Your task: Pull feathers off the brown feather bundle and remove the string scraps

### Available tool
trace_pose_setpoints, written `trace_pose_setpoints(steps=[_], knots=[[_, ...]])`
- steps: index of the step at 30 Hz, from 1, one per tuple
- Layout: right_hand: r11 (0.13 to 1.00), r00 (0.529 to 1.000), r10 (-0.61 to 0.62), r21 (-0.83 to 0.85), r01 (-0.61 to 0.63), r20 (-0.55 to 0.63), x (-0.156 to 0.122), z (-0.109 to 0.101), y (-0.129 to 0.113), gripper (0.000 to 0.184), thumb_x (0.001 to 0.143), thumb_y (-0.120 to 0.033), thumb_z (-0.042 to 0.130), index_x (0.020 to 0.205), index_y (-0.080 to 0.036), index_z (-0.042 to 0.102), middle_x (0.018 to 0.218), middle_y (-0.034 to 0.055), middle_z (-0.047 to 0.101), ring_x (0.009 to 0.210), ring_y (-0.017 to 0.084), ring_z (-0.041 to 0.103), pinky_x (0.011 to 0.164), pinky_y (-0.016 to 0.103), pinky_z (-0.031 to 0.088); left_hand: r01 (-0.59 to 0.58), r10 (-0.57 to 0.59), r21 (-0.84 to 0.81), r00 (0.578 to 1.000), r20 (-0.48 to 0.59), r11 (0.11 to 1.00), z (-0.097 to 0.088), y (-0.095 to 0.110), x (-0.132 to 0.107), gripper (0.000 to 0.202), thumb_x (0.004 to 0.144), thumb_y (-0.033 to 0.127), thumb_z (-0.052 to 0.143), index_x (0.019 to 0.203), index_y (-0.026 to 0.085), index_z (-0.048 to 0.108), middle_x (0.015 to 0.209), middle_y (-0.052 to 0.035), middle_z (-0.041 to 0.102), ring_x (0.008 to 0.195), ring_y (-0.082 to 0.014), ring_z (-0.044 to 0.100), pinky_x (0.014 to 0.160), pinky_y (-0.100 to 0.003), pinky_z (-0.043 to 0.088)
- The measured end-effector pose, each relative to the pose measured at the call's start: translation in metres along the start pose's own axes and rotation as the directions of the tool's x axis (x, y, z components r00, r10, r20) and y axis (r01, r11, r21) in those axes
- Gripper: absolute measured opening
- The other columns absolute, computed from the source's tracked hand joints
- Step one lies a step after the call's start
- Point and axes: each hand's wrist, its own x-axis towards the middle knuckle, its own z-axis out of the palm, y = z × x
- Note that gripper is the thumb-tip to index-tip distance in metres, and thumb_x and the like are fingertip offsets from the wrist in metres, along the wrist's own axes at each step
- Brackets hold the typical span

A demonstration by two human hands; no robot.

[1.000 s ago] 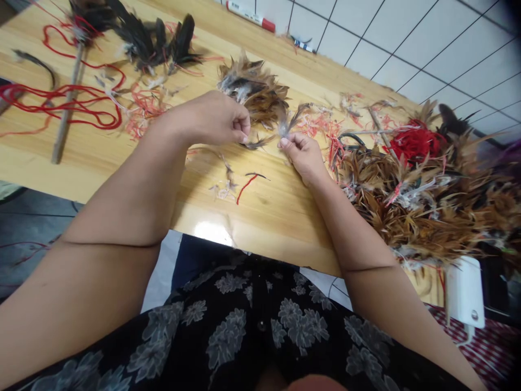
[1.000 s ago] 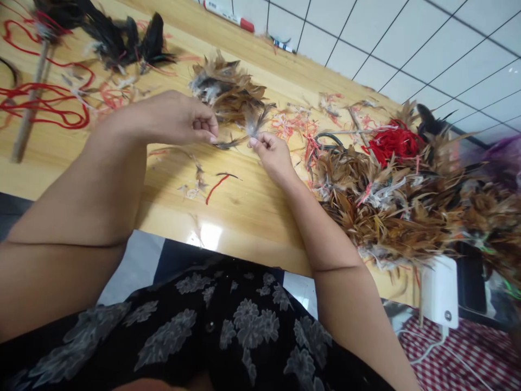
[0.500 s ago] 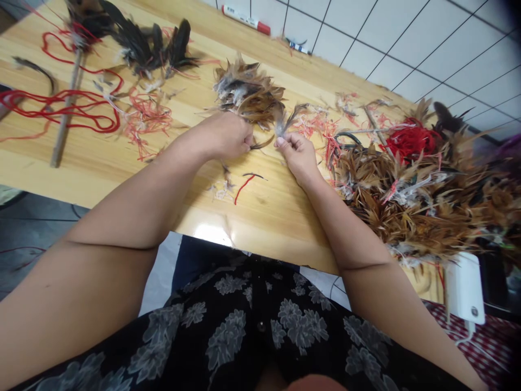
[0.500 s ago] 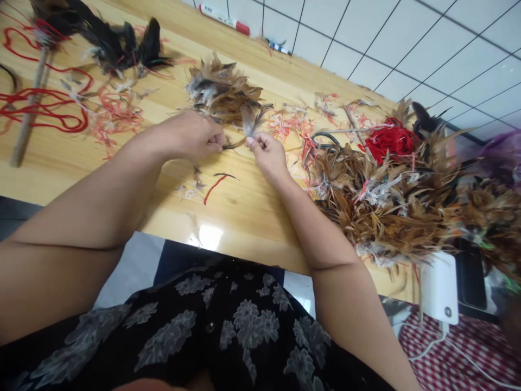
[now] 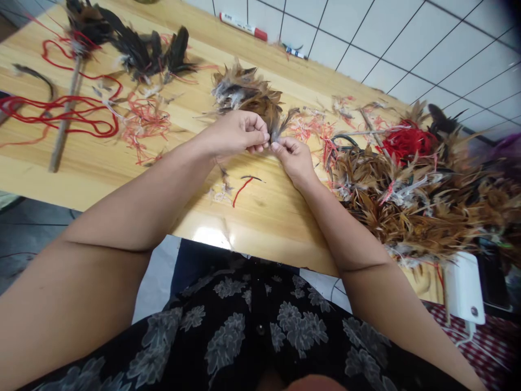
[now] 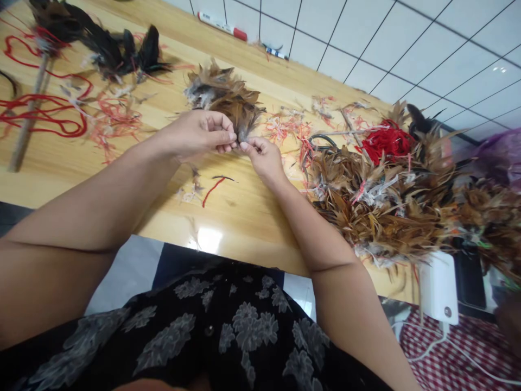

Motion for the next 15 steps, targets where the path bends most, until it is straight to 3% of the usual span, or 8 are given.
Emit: trace_pose_setpoints(steps=[10,15], knots=[[1.000,1.000,-0.004,0.010,0.004,-0.021,0.0000,-0.0002,-0.0005,0.065,0.092,-0.085,0.081,0.081,-0.023,0.065,0.079,-0.0012,0.055,0.081,0.016,0.050,0.077,0.031,0.044,0.037,-0.037,-0.118,0.999,0.001,0.992,0.0023,0.0001,0.0002,0.030,0.084,0.030,0.089,0.081,0.020,0.061,0.078,-0.0020,0.064,0.067,-0.0117,0.057,0.072,-0.030,0.047],[1.000,1.000,0.007,0.015,-0.007,-0.020,-0.0012,0.0002,-0.0066,0.064,0.090,-0.082,0.085,0.079,-0.023,0.063,0.078,-0.0012,0.053,0.085,0.017,0.053,0.080,0.032,0.046,0.023,-0.023,-0.048,1.000,-0.019,0.999,0.0054,-0.0026,0.0018,0.033,0.086,0.036,0.089,0.080,0.021,0.060,0.079,-0.0026,0.064,0.071,-0.0143,0.061,0.076,-0.033,0.049]])
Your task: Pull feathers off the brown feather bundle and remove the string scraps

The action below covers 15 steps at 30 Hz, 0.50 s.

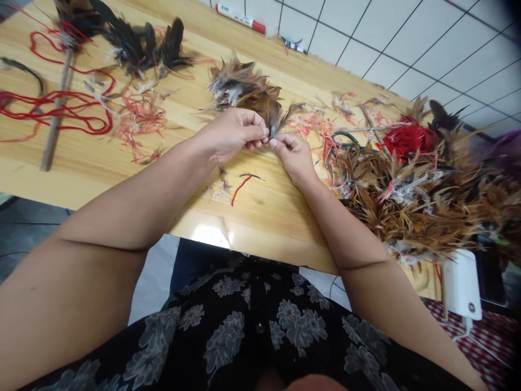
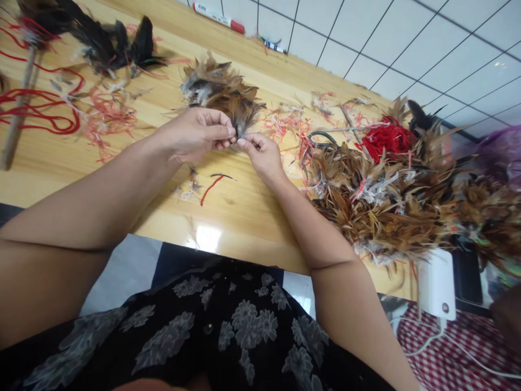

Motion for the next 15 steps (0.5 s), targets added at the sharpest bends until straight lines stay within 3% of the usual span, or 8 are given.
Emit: trace_pose_setpoints(steps=[7,11,15], knots=[[0.999,1.000,-0.014,0.029,0.013,0.021,0.001,0.001,0.005,0.064,0.090,-0.080,0.087,0.077,-0.023,0.060,0.078,-0.0013,0.054,0.084,0.016,0.053,0.078,0.030,0.046,-0.026,0.026,-0.049,1.000,0.010,0.998,0.001,0.000,0.001,0.022,0.085,0.009,0.082,0.079,0.019,0.063,0.070,0.0010,0.062,0.064,-0.0112,0.056,0.067,-0.027,0.042],[0.997,0.999,-0.029,0.079,0.026,0.034,0.002,-0.002,0.011,0.066,0.093,-0.083,0.082,0.079,-0.023,0.060,0.077,-0.0027,0.049,0.079,0.014,0.047,0.074,0.030,0.043,-0.014,0.011,-0.059,0.999,-0.043,0.998,-0.001,0.009,0.000,0.026,0.095,-0.003,0.069,0.081,0.018,0.065,0.070,0.0032,0.063,0.063,-0.0104,0.054,0.067,-0.028,0.041],[0.990,0.999,-0.037,0.139,0.031,0.040,0.004,-0.006,0.012,0.065,0.094,-0.086,0.079,0.084,-0.024,0.063,0.076,-0.0023,0.049,0.079,0.014,0.050,0.073,0.030,0.045,-0.023,0.032,0.081,0.994,-0.107,0.996,-0.008,0.011,-0.001,0.025,0.102,-0.002,0.068,0.086,0.017,0.072,0.076,0.0039,0.064,0.071,-0.0108,0.053,0.073,-0.029,0.040]])
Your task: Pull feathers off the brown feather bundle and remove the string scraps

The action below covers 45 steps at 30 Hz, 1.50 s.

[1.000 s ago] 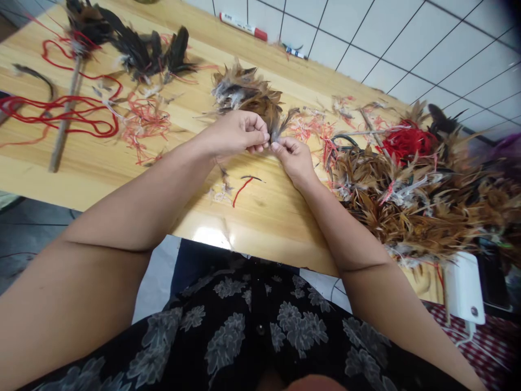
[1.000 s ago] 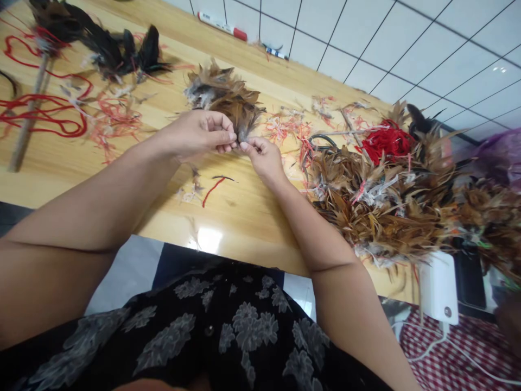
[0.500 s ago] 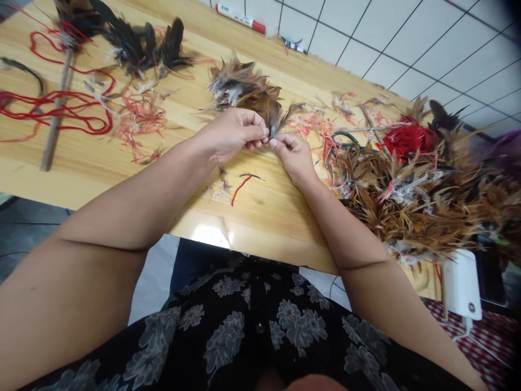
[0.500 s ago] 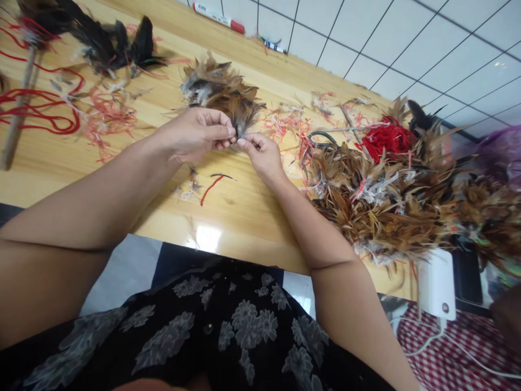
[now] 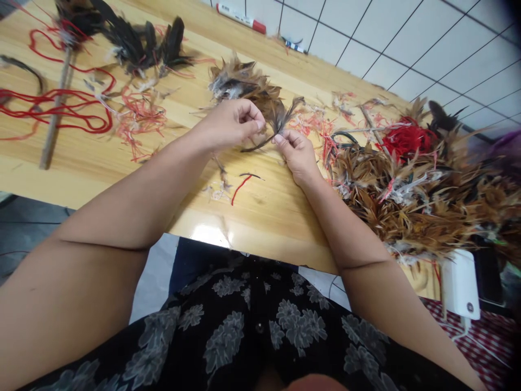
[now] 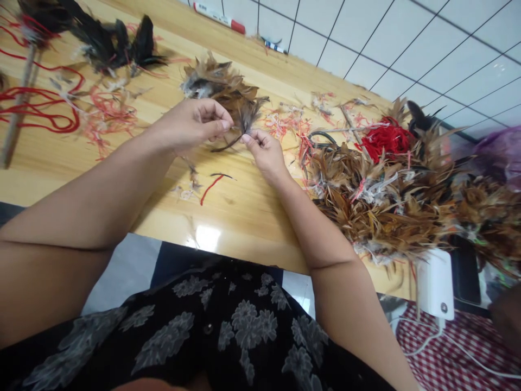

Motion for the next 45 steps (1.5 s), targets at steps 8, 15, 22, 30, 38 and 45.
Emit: trace_pose_setpoints(steps=[8,15,22,30,38,45], knots=[[1.000,1.000,-0.018,0.020,0.019,-0.022,0.002,-0.005,0.003,0.066,0.095,-0.091,0.074,0.092,-0.024,0.068,0.082,0.0003,0.061,0.087,0.017,0.062,0.077,0.031,0.053,-0.180,0.111,0.308,0.967,0.228,0.934,-0.027,-0.016,0.008,0.017,0.095,0.035,0.085,0.101,0.019,0.089,0.096,-0.0021,0.084,0.101,-0.0246,0.078,0.097,-0.032,0.057],[0.998,0.998,-0.016,-0.065,0.011,-0.067,0.004,-0.006,0.010,0.067,0.097,-0.092,0.069,0.092,-0.025,0.069,0.080,-0.0001,0.056,0.080,0.016,0.054,0.075,0.032,0.051,-0.233,0.094,0.496,0.953,0.289,0.837,-0.026,-0.004,0.002,0.029,0.078,0.039,0.093,0.100,0.021,0.088,0.091,-0.0015,0.081,0.092,-0.0248,0.077,0.093,-0.032,0.055],[0.994,0.997,-0.030,-0.107,0.022,-0.070,0.004,-0.008,0.014,0.064,0.103,-0.087,0.065,0.097,-0.024,0.071,0.081,-0.0003,0.053,0.078,0.016,0.052,0.075,0.032,0.051,-0.285,0.141,0.592,0.950,0.278,0.754,-0.022,-0.008,0.002,0.018,0.084,0.034,0.076,0.094,0.022,0.084,0.094,-0.0012,0.082,0.100,-0.0254,0.077,0.097,-0.032,0.051],[0.996,0.996,-0.004,-0.094,-0.005,-0.094,0.004,-0.005,0.010,0.063,0.103,-0.086,0.066,0.095,-0.024,0.070,0.080,-0.0011,0.055,0.080,0.016,0.053,0.078,0.032,0.053,-0.325,0.091,0.651,0.926,0.366,0.686,-0.010,0.003,-0.004,0.030,0.086,0.044,0.081,0.099,0.018,0.080,0.098,-0.0034,0.078,0.091,-0.0222,0.072,0.087,-0.031,0.048],[0.994,0.993,0.027,-0.098,-0.038,-0.113,0.003,-0.004,0.007,0.062,0.104,-0.085,0.067,0.094,-0.024,0.069,0.077,-0.0022,0.049,0.078,0.016,0.052,0.077,0.031,0.052,-0.306,0.155,0.650,0.947,0.280,0.696,-0.013,-0.011,0.004,0.013,0.089,0.032,0.074,0.082,0.022,0.075,0.077,-0.0013,0.072,0.090,-0.0246,0.071,0.086,-0.034,0.046],[0.995,0.991,0.051,-0.079,-0.061,-0.127,0.003,-0.004,0.005,0.056,0.104,-0.080,0.071,0.092,-0.026,0.070,0.078,-0.0006,0.050,0.080,0.018,0.055,0.077,0.033,0.055,-0.044,0.051,0.118,0.997,-0.058,0.992,-0.017,-0.004,0.003,0.028,0.096,0.024,0.081,0.075,0.023,0.061,0.070,0.0029,0.065,0.074,-0.0155,0.051,0.082,-0.037,0.043]])
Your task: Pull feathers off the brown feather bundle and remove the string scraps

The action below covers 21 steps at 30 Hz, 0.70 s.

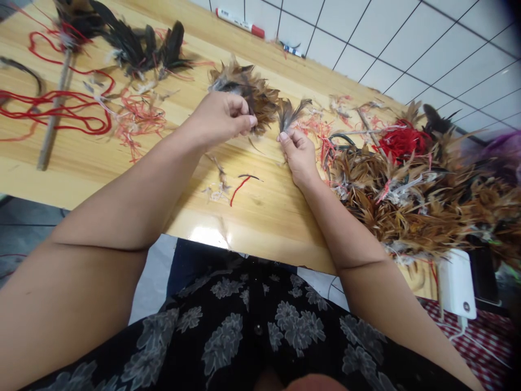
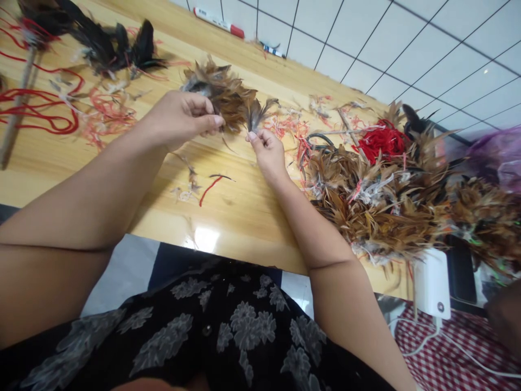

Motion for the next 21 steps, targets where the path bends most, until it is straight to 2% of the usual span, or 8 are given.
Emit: trace_pose_setpoints(steps=[3,6,9,14,21], knots=[[1.000,1.000,0.019,0.011,-0.019,0.001,-0.001,0.001,-0.002,0.057,0.102,-0.081,0.074,0.091,-0.025,0.071,0.076,-0.0008,0.050,0.082,0.019,0.056,0.077,0.033,0.054,0.036,-0.024,-0.231,0.998,0.054,0.972,0.005,0.001,-0.002,0.032,0.097,0.022,0.083,0.074,0.021,0.062,0.071,0.0021,0.069,0.069,-0.0120,0.056,0.078,-0.035,0.048],[1.000,1.000,0.018,-0.001,-0.018,0.009,-0.003,0.004,-0.005,0.060,0.098,-0.083,0.076,0.088,-0.025,0.069,0.076,-0.0010,0.050,0.083,0.018,0.055,0.078,0.033,0.052,0.072,-0.029,-0.315,0.990,0.139,0.946,0.012,0.000,-0.005,0.032,0.097,0.017,0.085,0.074,0.018,0.063,0.073,-0.0013,0.072,0.065,-0.0099,0.060,0.072,-0.030,0.050],[0.999,1.000,0.003,-0.039,-0.002,0.026,-0.005,0.006,-0.007,0.064,0.096,-0.086,0.076,0.085,-0.024,0.066,0.077,-0.0009,0.052,0.083,0.017,0.053,0.078,0.032,0.047,0.090,-0.036,-0.309,0.984,0.176,0.947,0.019,-0.003,-0.006,0.033,0.096,0.020,0.090,0.074,0.018,0.065,0.073,-0.0031,0.074,0.065,-0.0108,0.065,0.070,-0.027,0.053],[0.998,0.997,-0.032,-0.044,0.036,0.068,-0.007,0.007,-0.010,0.067,0.091,-0.088,0.080,0.082,-0.023,0.066,0.079,-0.0007,0.055,0.082,0.016,0.050,0.079,0.033,0.044,0.054,-0.010,-0.272,0.987,0.162,0.961,0.022,-0.007,-0.004,0.035,0.092,0.024,0.095,0.074,0.018,0.065,0.076,-0.0048,0.078,0.070,-0.0144,0.071,0.072,-0.028,0.059],[0.998,0.994,-0.019,-0.053,0.024,0.106,-0.008,0.009,-0.017,0.066,0.086,-0.085,0.087,0.077,-0.023,0.065,0.079,0.0002,0.058,0.084,0.018,0.054,0.080,0.034,0.046,0.045,-0.010,-0.241,0.989,0.144,0.969,0.025,-0.003,-0.006,0.029,0.094,0.013,0.084,0.075,0.018,0.063,0.071,-0.0016,0.071,0.067,-0.0129,0.068,0.072,-0.027,0.056]])
